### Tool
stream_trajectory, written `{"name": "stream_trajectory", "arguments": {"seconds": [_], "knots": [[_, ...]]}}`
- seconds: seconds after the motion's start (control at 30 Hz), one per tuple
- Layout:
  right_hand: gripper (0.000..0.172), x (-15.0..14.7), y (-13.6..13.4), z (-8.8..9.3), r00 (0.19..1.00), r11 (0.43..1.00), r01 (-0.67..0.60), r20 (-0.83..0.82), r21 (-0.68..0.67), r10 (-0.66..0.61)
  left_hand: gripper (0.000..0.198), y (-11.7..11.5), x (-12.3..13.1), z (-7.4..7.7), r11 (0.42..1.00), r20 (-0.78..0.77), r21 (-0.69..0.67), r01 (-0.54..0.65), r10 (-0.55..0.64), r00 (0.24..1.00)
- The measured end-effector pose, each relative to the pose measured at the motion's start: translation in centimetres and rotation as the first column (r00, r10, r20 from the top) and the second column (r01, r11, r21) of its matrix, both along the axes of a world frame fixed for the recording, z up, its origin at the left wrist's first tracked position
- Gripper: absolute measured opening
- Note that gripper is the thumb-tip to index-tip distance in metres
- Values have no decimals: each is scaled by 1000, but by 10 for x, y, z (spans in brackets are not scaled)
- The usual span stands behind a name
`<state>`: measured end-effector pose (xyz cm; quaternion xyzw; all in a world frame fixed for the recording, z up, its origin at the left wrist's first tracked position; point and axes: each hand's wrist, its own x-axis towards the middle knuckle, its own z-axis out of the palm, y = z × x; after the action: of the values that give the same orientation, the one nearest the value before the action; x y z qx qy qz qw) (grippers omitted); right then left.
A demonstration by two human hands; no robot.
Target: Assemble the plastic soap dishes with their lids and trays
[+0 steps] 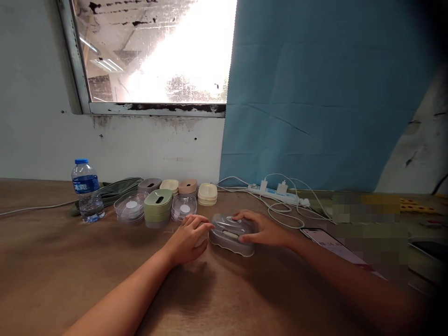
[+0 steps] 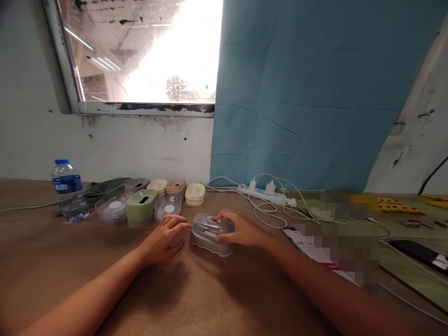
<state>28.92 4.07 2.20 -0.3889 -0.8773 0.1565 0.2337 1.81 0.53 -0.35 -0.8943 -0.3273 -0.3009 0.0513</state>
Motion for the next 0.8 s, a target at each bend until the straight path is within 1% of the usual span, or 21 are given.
{"name": "stream_trajectory", "arguments": {"seconds": [0.07,0.1,0.17,0.23,0.3,0.33,0.4,0.5,0.6,0.7,0.8], "knots": [[40,-5,-6,4,992,1000,-16,-125,-20,13,34,-1,1,0,1000,0,-2,-8,8,1000],[37,-7,-6,6,982,1000,0,-191,-29,-6,34,-1,1,0,1000,1,2,-13,13,1000],[35,-11,-1,10,943,996,75,-322,-49,-87,34,-1,0,0,999,6,30,-39,38,999],[35,-16,9,17,880,985,145,-443,-94,-172,35,0,-2,0,990,16,106,-90,88,996],[35,-22,18,25,834,974,172,-504,-150,-225,38,2,-4,1,966,28,221,-132,129,991],[34,-26,22,30,829,970,164,-508,-178,-234,41,2,-6,3,951,29,275,-140,138,990],[31,-34,26,39,850,965,132,-476,-226,-227,43,4,-8,5,931,9,343,-125,130,991],[28,-48,27,48,890,950,72,-411,-304,-199,38,6,-11,8,933,-48,356,-62,84,995],[26,-57,29,49,903,937,41,-387,-348,-184,33,7,-17,9,923,-97,386,-10,51,994],[28,-56,37,45,875,948,70,-438,-311,-208,38,11,-24,10,915,-121,401,-45,101,987],[28,-45,42,40,836,964,159,-490,-213,-246,43,17,-31,11,914,-85,374,-158,203,975]]}}
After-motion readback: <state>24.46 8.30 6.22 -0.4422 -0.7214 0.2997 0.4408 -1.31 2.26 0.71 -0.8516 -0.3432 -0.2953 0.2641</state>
